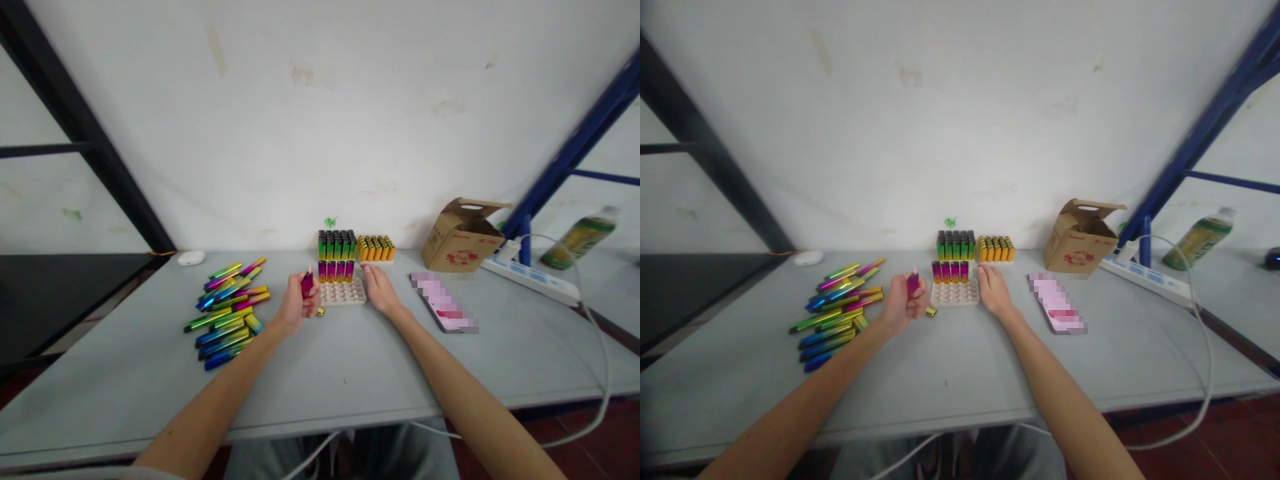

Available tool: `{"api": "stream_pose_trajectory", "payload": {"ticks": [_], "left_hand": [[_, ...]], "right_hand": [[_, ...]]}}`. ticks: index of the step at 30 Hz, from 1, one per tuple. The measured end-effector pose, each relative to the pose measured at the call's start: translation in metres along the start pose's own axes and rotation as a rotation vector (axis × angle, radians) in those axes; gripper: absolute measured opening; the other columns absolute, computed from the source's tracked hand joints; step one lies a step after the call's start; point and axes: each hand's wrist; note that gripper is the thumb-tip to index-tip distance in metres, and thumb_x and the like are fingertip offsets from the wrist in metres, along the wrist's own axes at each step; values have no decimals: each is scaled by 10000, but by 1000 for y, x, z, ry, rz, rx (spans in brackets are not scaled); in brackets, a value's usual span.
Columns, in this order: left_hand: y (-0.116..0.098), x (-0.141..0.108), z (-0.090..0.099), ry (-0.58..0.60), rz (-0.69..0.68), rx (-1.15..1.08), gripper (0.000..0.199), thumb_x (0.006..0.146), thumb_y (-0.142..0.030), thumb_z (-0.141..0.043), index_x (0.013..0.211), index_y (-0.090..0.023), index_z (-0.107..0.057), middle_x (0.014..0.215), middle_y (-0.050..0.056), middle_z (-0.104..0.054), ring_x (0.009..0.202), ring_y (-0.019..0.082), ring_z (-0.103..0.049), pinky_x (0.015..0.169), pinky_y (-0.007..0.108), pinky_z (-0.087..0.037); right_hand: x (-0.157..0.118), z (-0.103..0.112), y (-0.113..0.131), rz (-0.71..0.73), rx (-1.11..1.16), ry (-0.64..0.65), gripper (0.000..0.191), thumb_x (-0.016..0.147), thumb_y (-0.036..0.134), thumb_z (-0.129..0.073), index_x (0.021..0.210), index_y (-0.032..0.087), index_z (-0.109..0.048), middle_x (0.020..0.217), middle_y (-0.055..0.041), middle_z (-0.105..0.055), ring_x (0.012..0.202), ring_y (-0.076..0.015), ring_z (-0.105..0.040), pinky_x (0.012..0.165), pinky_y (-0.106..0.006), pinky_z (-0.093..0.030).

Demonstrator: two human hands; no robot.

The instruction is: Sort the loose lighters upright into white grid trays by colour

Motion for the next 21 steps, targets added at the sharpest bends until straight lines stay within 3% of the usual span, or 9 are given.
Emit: {"api": "stream_pose_trajectory", "payload": {"ticks": [15,21], "left_hand": [[0,-1,-2,-65,17,12,461,856,-580,-305,581,-212,-353,432,-101,-189,333,57,-141,311,148,-149],[-2,1,-1,-71,-72,-77,290,843,-395,-331,705,-182,-471,501,-53,-374,388,86,-357,368,176,-298]], "right_hand": [[0,0,0,20,-30,27,574,972,506,-211,1084,136,-635,1120,-173,-662,1100,-278,-585,1010,-446,-411],[0,1,4,73,48,-37,508,971,488,-275,1060,148,-642,1086,-152,-677,1072,-271,-602,981,-440,-433]]}}
Point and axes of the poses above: each hand's wrist, its own x-axis towards the middle knuckle, its own z-axis out of the back of the hand, y = z × x
